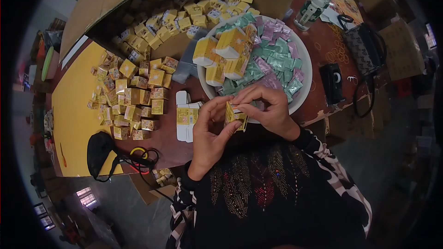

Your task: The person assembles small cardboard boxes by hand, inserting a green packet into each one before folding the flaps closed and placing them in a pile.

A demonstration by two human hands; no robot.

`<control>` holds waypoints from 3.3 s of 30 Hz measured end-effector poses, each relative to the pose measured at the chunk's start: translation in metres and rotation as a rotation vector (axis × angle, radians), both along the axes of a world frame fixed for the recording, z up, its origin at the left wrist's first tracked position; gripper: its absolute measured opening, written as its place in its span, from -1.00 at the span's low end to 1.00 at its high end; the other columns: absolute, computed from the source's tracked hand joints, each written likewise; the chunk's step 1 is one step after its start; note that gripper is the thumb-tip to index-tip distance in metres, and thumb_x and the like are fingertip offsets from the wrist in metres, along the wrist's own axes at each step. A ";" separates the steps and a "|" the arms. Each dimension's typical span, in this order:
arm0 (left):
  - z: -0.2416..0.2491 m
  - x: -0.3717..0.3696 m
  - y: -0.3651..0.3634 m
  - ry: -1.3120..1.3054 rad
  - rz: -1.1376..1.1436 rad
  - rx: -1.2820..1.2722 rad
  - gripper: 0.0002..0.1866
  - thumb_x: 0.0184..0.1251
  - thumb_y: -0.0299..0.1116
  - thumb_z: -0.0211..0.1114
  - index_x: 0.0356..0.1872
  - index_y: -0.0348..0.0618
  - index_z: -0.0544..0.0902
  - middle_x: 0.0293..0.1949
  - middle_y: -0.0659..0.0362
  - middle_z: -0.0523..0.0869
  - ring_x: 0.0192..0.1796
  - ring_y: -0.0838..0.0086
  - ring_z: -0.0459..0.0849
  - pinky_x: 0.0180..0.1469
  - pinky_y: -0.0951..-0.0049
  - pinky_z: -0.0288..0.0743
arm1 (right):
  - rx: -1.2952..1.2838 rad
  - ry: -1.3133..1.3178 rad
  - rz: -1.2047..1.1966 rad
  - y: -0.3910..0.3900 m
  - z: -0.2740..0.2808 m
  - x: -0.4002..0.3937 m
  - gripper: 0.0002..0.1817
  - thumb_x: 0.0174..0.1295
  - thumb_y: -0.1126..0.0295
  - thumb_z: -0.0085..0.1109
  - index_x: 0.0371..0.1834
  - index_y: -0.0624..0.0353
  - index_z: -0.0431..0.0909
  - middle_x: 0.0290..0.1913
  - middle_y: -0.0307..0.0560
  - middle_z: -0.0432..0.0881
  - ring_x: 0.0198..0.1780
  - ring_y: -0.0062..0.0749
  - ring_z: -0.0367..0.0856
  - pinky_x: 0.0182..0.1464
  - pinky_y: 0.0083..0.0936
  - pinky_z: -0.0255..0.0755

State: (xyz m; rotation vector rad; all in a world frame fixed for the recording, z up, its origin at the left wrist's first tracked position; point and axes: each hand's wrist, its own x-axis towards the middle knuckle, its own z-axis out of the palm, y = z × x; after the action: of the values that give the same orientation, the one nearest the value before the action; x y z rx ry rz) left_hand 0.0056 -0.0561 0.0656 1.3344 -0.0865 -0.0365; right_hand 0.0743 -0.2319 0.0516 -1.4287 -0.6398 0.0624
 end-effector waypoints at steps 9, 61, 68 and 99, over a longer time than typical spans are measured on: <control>-0.009 0.001 0.000 -0.054 0.042 -0.022 -0.63 0.37 -0.66 0.29 0.18 -0.29 0.56 0.33 -0.02 0.50 0.38 0.35 0.48 0.36 0.37 0.39 | -0.079 -0.245 -0.081 0.002 -0.002 0.006 -0.89 0.16 0.61 0.37 -0.30 0.26 0.63 -0.21 -0.06 0.75 -0.11 -0.30 0.77 -0.03 -0.43 0.59; -0.014 0.013 -0.007 0.091 0.065 0.000 -0.38 0.15 -0.73 0.44 0.24 -0.32 0.39 0.16 0.12 0.54 0.26 0.36 0.59 0.30 0.37 0.53 | -0.438 -0.326 -0.257 -0.006 0.052 0.015 -0.88 0.11 0.62 0.43 -0.31 0.25 0.68 -0.26 -0.10 0.68 -0.33 -0.52 0.69 -0.29 -0.64 0.51; -0.022 0.013 -0.008 -0.161 0.099 0.303 -0.32 0.15 -0.74 0.41 0.33 -0.26 0.40 0.20 0.09 0.49 0.28 0.33 0.57 0.27 0.38 0.56 | -0.679 -0.384 -0.142 -0.010 0.057 0.025 -0.93 0.10 0.53 0.44 -0.37 0.19 0.72 -0.30 -0.14 0.57 -0.26 -0.42 0.63 -0.29 -0.46 0.47; -0.013 0.011 -0.008 -0.101 0.046 -0.203 -0.39 0.24 -0.76 0.35 0.24 -0.20 0.28 0.24 0.05 0.41 0.29 0.30 0.54 0.10 0.45 0.69 | -0.273 -0.469 0.039 -0.006 0.014 0.014 -0.56 0.28 0.30 0.34 0.20 0.24 0.63 0.22 0.00 0.66 0.35 0.01 0.53 0.35 -0.17 0.43</control>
State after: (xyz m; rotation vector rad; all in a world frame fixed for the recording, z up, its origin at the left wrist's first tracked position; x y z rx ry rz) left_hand 0.0165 -0.0640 0.0523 1.1341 -0.1409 0.0770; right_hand 0.0880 -0.2379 0.0655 -1.7108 -1.0761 -0.1659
